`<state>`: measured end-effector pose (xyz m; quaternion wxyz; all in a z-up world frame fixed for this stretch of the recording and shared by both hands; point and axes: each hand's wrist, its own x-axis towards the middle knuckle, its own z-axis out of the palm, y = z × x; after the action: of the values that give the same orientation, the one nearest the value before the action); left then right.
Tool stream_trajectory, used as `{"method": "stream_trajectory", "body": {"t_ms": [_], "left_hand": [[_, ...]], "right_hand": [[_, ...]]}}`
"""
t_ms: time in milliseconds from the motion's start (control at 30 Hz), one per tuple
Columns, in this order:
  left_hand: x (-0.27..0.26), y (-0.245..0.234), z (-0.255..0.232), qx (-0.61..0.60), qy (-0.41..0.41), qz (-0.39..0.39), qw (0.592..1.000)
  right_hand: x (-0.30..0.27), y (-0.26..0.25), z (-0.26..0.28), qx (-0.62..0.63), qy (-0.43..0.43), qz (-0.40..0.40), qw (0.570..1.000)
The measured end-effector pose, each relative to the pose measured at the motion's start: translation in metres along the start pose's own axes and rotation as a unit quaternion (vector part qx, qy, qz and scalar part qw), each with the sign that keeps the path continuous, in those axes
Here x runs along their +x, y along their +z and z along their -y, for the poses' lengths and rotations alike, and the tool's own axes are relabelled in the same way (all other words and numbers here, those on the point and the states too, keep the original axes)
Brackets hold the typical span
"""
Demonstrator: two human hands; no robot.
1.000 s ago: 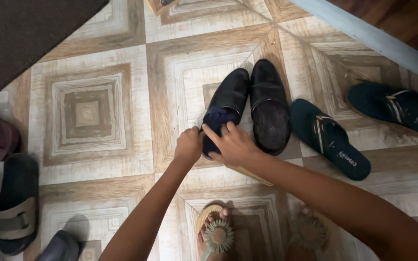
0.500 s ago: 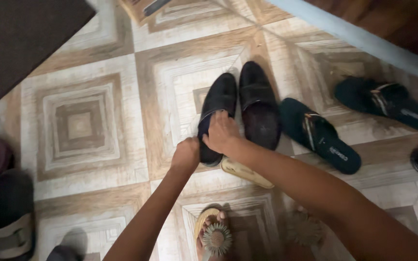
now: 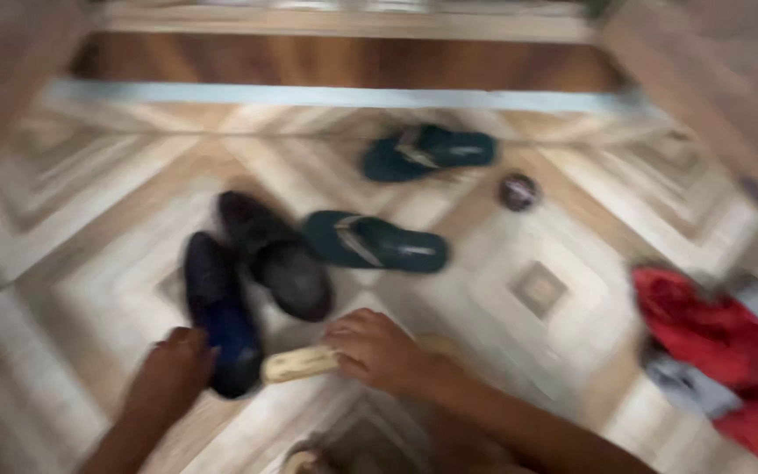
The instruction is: The person cleans a pair of black leather shoes using a brush and a cloth. They brush the shoes, wipe them with a cloth, and place them on a shelf.
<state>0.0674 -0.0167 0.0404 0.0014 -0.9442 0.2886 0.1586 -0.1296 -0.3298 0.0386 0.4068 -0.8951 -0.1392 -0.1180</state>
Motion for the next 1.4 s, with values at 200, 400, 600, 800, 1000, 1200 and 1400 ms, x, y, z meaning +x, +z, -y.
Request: {"method": "stream_trajectory", "body": {"t_ms": [200,400,600,800,1000,1200,1400], "left_hand": [[0.028,-0.099,-0.079,0.08,0.261,0.066,0.96],[0.009,-0.164,-0.209,0.295,0.2,0.16,0.92],[-0.021,-0.162,-0.288,0.268,0.265,0.183,0.908],[-0.023,-0.14,-0.315,0.232,0.31,0.227,0.894],[-0.01,-0.13,-0.348,0.169,0.402,0.14,0.889],[-0.001,-0.128,-0.352,0.118,0.473,0.087,0.869],[0.005,-0.125,-0.366,0.145,0.433,0.123,0.881]], "right_hand": [[-0.223,-0.077,0.008,-0.066,0.169,-0.129,0.975],[-0.466,-0.12,0.004,-0.044,0.576,-0.252,0.777],[-0.529,-0.087,0.022,0.112,0.573,-0.073,0.809],[-0.466,-0.132,-0.012,-0.305,0.451,-0.261,0.797],[-0.435,-0.265,-0.13,-0.296,0.634,-0.012,0.714],[-0.533,-0.362,-0.104,0.077,0.521,-0.401,0.75],[-0.515,-0.418,-0.003,0.048,0.486,-0.321,0.812]]}}
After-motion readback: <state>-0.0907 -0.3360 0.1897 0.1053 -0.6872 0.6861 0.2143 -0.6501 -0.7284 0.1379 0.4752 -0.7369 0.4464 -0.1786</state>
